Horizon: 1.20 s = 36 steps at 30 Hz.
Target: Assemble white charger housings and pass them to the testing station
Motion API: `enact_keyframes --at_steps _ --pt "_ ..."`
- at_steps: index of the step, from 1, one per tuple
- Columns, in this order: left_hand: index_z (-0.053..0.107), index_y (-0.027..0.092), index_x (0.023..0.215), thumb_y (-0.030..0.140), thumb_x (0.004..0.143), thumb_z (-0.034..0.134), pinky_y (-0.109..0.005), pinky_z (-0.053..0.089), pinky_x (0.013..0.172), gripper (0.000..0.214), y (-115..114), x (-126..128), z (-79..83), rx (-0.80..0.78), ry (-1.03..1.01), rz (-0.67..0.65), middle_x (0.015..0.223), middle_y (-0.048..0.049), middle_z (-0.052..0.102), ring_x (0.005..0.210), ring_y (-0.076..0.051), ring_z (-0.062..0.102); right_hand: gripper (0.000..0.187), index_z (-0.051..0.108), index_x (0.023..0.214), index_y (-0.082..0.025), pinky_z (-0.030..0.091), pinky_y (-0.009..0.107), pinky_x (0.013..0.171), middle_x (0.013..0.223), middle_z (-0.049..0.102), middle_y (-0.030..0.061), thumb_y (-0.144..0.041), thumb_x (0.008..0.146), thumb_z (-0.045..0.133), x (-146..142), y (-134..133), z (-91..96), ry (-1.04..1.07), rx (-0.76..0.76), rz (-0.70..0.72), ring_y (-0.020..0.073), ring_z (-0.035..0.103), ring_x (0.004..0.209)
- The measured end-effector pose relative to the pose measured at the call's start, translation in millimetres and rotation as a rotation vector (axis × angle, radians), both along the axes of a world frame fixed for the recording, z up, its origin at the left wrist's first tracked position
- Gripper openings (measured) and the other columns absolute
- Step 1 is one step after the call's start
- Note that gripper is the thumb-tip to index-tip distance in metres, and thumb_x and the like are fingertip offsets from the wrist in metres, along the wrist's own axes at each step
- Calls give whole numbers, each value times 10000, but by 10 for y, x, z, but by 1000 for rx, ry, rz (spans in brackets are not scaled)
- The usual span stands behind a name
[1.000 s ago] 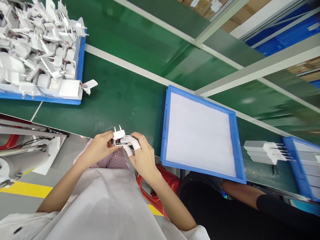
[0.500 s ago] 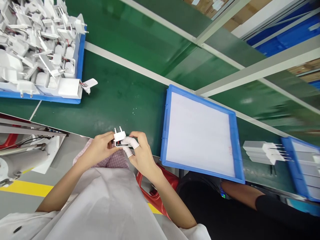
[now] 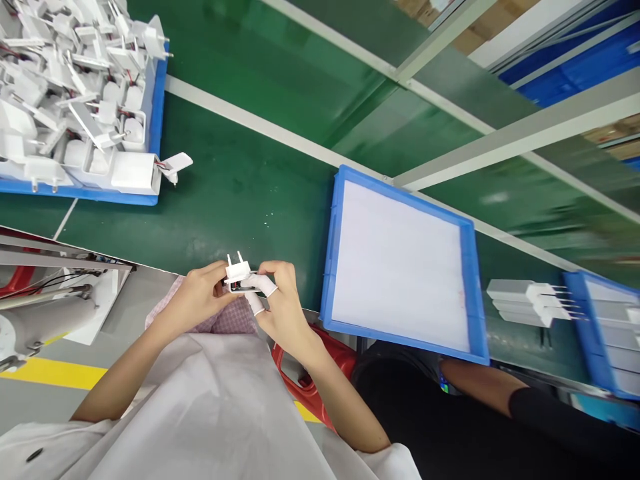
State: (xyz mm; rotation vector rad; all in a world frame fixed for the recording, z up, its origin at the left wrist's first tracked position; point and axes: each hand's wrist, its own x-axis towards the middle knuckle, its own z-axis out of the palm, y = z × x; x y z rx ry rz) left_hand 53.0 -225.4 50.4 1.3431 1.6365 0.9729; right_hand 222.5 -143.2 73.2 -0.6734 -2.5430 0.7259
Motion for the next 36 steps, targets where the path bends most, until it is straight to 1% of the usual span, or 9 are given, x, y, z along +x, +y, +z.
enact_keyframes --at_steps 3,6,12,16,21,23,28,32,36 --pt "620 198 919 340 874 634 -234 414 573 150 -3 2 3 2 -4 1 790 16 550 609 -114 504 185 525 971 -183 481 389 793 1017 462 84 -30 869 513 -18 11 22 -32 10 2 246 441 959" --pt "612 199 900 361 867 641 -234 421 572 168 0 -5 -1 -1 -1 4 780 12 554 609 -120 512 182 534 1000 -194 479 389 786 1002 473 81 -48 897 494 -27 17 33 -76 -8 29 247 445 955" --pt "612 199 903 413 874 627 -231 430 578 216 7 -17 -15 -3 0 -3 797 14 558 613 -115 515 246 513 1182 -195 482 423 808 1087 493 110 -116 949 517 34 -14 23 -47 111 -41 266 461 993" --pt "620 199 910 399 879 615 -234 434 582 202 2 -12 -18 -3 -5 0 812 6 568 616 -116 517 226 547 1142 -185 484 424 794 1067 513 121 -90 949 476 40 -14 67 -106 155 0 283 460 1009" --pt "620 197 908 373 873 625 -240 428 584 179 5 -4 -11 -10 2 -1 807 8 567 617 -120 526 172 543 1086 -137 483 417 779 1007 512 127 -79 938 477 14 19 88 -191 160 52 278 445 937" --pt "619 194 904 370 873 626 -242 422 583 179 8 -2 -7 -4 7 2 806 9 566 617 -119 527 153 534 1077 -139 484 419 782 1030 505 132 -90 941 481 18 24 81 -179 145 46 282 447 964" --pt "622 188 897 389 874 610 -243 417 567 203 4 -1 -17 5 27 10 804 1 581 594 -118 514 212 520 1162 -185 482 433 815 1117 490 131 -132 957 503 54 -8 70 -112 142 -51 279 468 1001" --pt "624 194 905 392 875 617 -242 423 576 200 -2 1 -31 7 29 6 811 0 582 611 -120 522 215 552 1134 -189 484 426 804 1077 504 125 -104 942 508 63 -11 74 -125 170 -38 289 473 1012" --pt "622 195 903 354 870 635 -241 417 575 162 5 2 -27 4 21 0 801 15 563 607 -113 513 188 552 1084 -166 493 421 765 1018 505 124 -83 928 488 50 13 73 -124 187 -12 285 476 965"
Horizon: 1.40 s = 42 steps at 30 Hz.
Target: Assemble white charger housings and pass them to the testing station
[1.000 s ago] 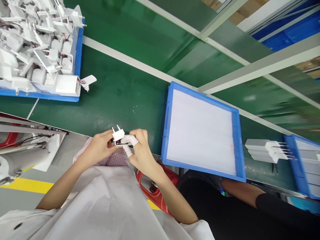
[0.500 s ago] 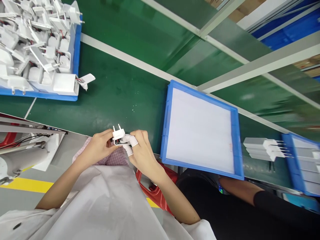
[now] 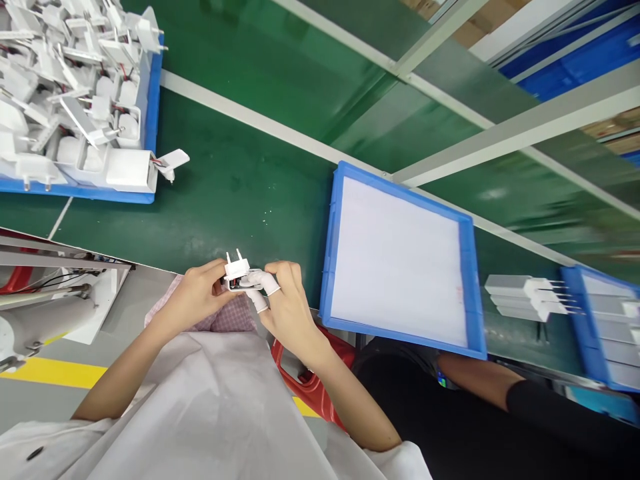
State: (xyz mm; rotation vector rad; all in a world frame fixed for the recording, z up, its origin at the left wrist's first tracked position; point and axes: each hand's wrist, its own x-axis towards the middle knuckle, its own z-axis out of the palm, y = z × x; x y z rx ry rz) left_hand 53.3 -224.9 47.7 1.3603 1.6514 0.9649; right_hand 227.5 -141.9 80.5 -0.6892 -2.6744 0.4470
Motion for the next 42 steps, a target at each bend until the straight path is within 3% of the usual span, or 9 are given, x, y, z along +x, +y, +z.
enact_keyframes --at_steps 15,20,24,27,29,31,35,39,42 --pt "633 178 909 315 848 656 -241 414 568 153 11 0 29 -7 -1 -2 790 19 561 593 -110 520 105 554 1049 -114 482 418 742 991 550 156 -136 964 497 14 -15 -3 -79 160 -6 293 501 905" --pt "646 212 987 367 864 644 -255 391 572 197 39 -109 149 -60 110 -88 812 22 605 619 -127 509 173 501 1130 -164 508 432 817 1110 532 145 -208 966 536 96 17 -43 38 -93 -19 279 548 984" --pt "529 243 1298 384 803 728 -311 440 748 552 95 -145 135 43 260 -115 1046 -25 655 857 -201 540 323 467 1212 -228 510 407 875 1175 529 101 -292 928 608 42 -11 95 305 -266 -75 248 561 1049" --pt "627 189 1010 304 843 660 -343 436 799 206 131 -68 68 132 249 -153 946 -47 641 946 -238 514 258 540 1132 -206 504 412 808 1086 582 102 -327 913 606 -156 -85 236 279 -143 -91 261 570 961" --pt "584 177 817 223 872 564 -338 433 791 75 125 -8 78 174 178 -151 874 -48 612 906 -221 522 149 589 1015 -182 491 416 741 1027 603 115 -298 921 577 -271 -127 314 167 -31 -122 268 563 885" --pt "568 180 847 189 877 532 -314 429 772 48 85 28 158 177 112 -116 884 -36 601 863 -193 531 88 602 936 -175 491 395 717 1009 598 110 -237 938 540 -302 -144 384 135 -31 -165 246 564 844" --pt "547 222 1090 274 890 613 -249 416 764 216 -25 42 430 153 -22 -102 1001 6 614 867 -141 563 58 590 934 -210 515 315 794 1050 579 53 -157 933 568 -129 -138 511 341 -306 -125 181 601 927" --pt "558 239 1038 292 865 670 -202 391 700 213 -57 79 621 124 -89 -169 940 56 611 802 -99 553 131 592 982 -243 527 318 823 1129 599 39 -138 907 614 72 -186 555 524 -512 -88 191 620 1020" --pt "576 243 1015 277 852 689 -194 378 684 201 -52 137 685 109 -57 -185 912 69 610 795 -89 549 181 602 1039 -256 527 316 839 1135 627 34 -134 907 624 176 -272 548 500 -482 -186 187 631 1016"
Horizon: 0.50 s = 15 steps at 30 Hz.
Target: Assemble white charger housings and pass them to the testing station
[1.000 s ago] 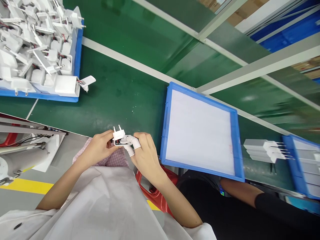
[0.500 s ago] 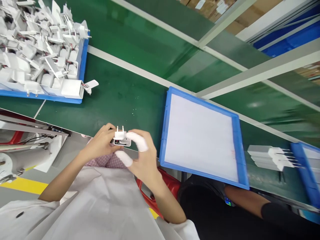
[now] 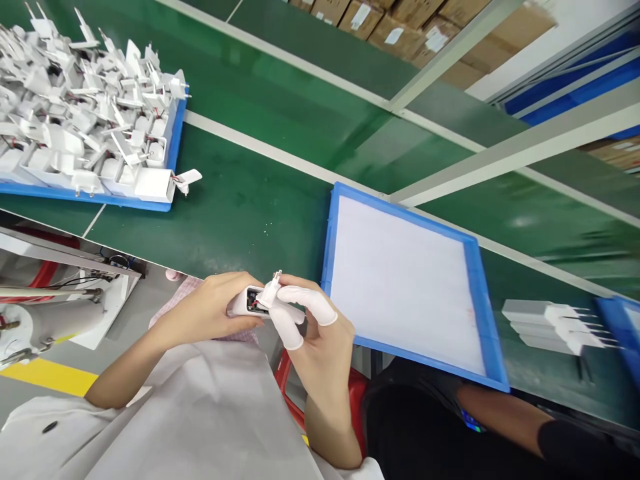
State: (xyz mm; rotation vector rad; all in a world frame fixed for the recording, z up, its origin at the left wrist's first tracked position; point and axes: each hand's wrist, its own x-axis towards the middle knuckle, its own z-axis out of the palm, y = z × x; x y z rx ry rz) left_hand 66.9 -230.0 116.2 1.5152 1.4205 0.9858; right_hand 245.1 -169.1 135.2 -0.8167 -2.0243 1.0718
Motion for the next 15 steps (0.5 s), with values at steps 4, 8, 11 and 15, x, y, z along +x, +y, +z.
enact_keyframes --at_steps 4,8,11,15 --pt "590 265 1073 308 889 655 -204 381 723 200 -24 91 54 57 111 54 944 60 611 856 -100 551 221 602 1079 -262 526 307 841 1117 653 23 -113 915 610 103 -73 12 -98 63 -49 170 638 978" --pt "558 254 1088 316 922 606 -234 372 737 183 -68 160 102 104 212 86 957 40 598 888 -125 533 196 607 1038 -263 524 308 810 1125 654 16 -104 923 598 152 -14 95 -48 39 22 163 617 967" --pt "542 224 1034 311 928 591 -255 366 735 145 -87 158 121 81 211 19 937 21 581 892 -146 523 191 624 1010 -258 521 346 829 1147 654 24 -95 917 589 145 68 163 -6 66 116 182 593 993" --pt "549 203 953 393 883 650 -257 377 735 227 -80 107 132 8 49 -22 929 12 578 853 -149 523 204 638 985 -274 517 400 877 1175 656 26 -91 903 601 106 99 104 137 -77 217 215 593 1052"
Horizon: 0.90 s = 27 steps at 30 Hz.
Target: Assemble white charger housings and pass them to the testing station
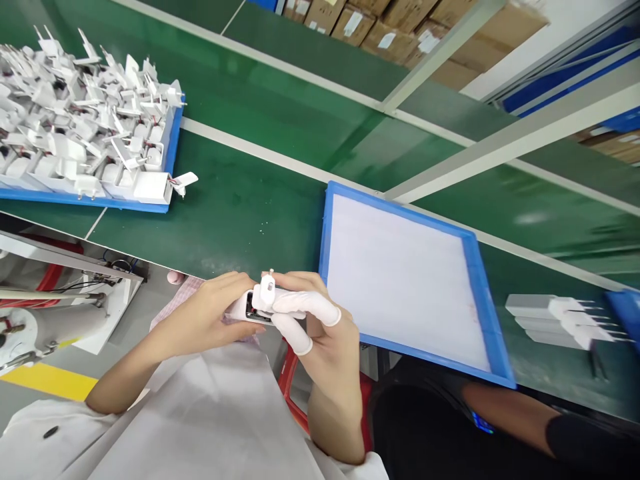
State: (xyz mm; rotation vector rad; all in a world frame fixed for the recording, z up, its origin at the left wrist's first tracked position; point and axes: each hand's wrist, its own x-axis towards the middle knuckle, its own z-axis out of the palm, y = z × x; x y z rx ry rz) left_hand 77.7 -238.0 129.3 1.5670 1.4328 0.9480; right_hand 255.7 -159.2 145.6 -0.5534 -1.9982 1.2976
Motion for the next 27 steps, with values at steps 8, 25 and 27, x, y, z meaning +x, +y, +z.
enact_keyframes --at_steps 8,25,27 --pt "603 185 908 373 821 718 -253 398 730 237 143 -16 -178 28 -108 48 883 1 595 829 -151 528 100 640 964 -261 535 333 878 1095 661 32 -179 908 628 -68 -78 -385 225 -330 -119 194 635 1047" --pt "666 189 968 318 831 668 -247 388 667 188 521 -341 -691 -86 47 -2 811 2 572 747 -149 506 273 640 1116 -252 550 411 930 1180 671 87 -86 912 563 -270 305 -1000 30 307 -94 221 640 1102" --pt "653 179 932 295 837 651 -246 375 653 149 520 -333 -674 -91 52 1 814 6 599 713 -139 507 309 619 1184 -249 558 415 930 1187 667 99 -95 928 540 -264 318 -970 -14 339 -72 229 638 1114"
